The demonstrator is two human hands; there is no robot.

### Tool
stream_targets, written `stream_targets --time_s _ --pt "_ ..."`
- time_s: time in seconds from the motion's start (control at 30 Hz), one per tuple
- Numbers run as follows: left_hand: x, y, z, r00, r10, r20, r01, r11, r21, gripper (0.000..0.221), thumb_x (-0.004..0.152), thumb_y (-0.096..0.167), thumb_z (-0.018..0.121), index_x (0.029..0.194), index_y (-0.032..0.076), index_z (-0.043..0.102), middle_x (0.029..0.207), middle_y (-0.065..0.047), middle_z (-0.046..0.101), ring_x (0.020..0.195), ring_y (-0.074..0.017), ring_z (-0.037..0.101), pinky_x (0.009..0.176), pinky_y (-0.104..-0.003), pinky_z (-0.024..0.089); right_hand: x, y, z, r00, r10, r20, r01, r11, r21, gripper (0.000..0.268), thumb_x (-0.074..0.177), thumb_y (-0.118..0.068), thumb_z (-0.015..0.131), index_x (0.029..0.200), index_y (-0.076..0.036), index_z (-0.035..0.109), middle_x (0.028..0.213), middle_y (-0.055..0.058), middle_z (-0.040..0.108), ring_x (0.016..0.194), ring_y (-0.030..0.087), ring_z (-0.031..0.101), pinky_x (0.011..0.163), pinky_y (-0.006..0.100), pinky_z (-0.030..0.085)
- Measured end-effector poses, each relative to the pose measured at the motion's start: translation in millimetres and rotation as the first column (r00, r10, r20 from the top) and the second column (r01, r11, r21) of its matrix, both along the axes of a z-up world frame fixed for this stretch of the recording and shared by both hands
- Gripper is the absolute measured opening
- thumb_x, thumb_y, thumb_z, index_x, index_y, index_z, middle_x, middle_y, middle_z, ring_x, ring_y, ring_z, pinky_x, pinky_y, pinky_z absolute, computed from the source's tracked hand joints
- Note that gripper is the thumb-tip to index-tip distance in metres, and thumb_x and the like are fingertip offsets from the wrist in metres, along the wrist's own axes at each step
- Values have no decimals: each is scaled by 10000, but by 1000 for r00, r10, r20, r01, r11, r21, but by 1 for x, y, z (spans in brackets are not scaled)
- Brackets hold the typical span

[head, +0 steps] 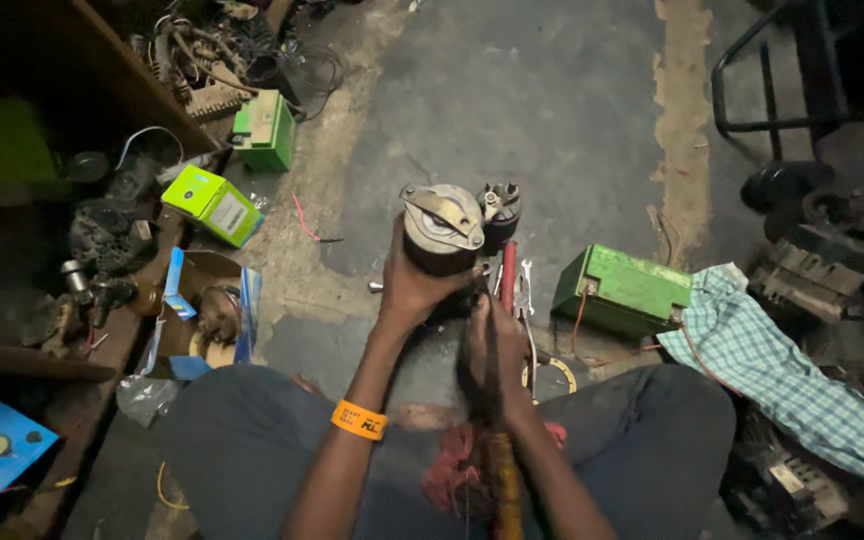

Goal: The person sits on the floor and uses a hammer and a metal bar to repeatedly strike a cylindrical motor component. The person holds the motor with one hand and strikes it with the other, occasionally adjusting the motor's position.

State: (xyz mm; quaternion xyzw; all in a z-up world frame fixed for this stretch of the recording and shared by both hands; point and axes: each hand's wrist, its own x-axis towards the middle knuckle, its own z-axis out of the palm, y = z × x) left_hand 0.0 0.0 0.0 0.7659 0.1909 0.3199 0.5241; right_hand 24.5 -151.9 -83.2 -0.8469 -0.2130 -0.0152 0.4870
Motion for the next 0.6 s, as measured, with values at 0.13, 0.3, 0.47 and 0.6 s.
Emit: stream_targets --time_s 0.13,0.3,0.47,0.6 --pt "-5 -6 7 998 16 -65 -20 998 -60 1034 564 306 986 1422 70 459 1321 -126 676 1226 -252 670 1022 -392 546 29 -12 -14 988 -50 -147 36 995 -95 349 1121 -290 476 1010 -35 687 737 206 645 671 337 650 600 474 463" --pt "-2 -5 18 996 26 -85 -31 997 -64 1102 549 297 986 1457 54 411 1319 -130 664 1219 -260 665 1016 -390 540 40 -36 12 845 203 -495 12 918 397 345 1119 -274 479 1072 -26 714 728 48 560 624 157 508 559 361 418" --pt "-15 0 18 994 24 -109 5 965 261 1024 658 310 967 1460 4 409 1355 -230 604 1242 -359 599 1029 -439 498 55 -36 41 830 159 -535 -20 966 257 273 1079 -230 443 1280 -106 578 712 49 602 614 145 562 568 330 466" --pt "-50 5 9 971 179 -160 -33 760 649 860 747 309 909 1400 -38 469 1308 -305 611 1175 -453 604 986 -475 496 56 -51 53 965 81 -248 -87 996 -12 289 1037 -158 469 1250 -81 649 684 149 607 634 240 624 627 390 502"
